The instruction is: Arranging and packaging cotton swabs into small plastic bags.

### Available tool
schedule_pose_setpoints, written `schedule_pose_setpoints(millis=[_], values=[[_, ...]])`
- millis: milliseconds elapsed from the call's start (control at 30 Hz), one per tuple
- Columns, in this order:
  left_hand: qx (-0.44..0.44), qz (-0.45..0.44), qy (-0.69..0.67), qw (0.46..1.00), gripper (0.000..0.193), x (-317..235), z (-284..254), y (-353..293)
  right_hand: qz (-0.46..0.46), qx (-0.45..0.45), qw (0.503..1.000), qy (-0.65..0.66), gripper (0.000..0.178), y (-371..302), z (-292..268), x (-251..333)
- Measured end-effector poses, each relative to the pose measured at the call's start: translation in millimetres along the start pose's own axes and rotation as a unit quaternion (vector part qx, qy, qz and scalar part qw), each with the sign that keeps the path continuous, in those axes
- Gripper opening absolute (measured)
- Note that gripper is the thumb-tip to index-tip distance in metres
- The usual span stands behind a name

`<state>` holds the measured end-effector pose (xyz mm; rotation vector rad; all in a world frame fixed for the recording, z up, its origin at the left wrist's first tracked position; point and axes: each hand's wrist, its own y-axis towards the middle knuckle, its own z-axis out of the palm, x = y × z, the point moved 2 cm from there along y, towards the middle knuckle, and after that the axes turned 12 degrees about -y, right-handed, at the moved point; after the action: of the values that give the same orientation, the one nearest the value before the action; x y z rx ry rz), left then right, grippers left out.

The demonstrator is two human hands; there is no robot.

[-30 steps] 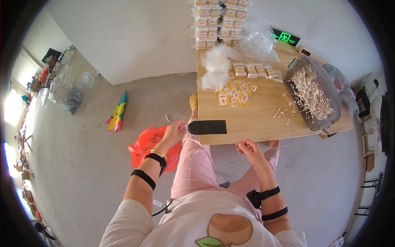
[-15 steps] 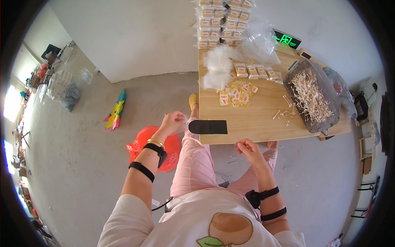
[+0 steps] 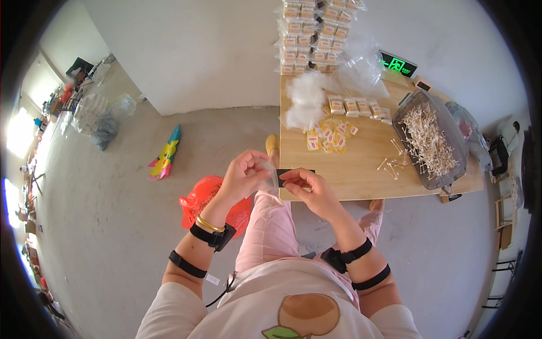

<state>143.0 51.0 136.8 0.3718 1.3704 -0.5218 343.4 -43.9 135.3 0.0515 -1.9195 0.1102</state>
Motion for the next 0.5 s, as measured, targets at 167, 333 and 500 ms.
schedule_pose_setpoints(millis=[167,333,500], values=[[0.036,0.068,0.004,0.997,0.031,-12,21,-7,-0.010,0.000,0.995,0.101,0.024,-7,2,1],[0.078,0.095,0.033,0.992,0.032,-18,35,-10,0.002,0.029,0.977,0.211,0.017,-16,-4,6],[0.083,0.127,0.074,0.986,0.031,-25,41,-14,-0.060,0.055,0.995,0.062,0.013,-26,-8,12]])
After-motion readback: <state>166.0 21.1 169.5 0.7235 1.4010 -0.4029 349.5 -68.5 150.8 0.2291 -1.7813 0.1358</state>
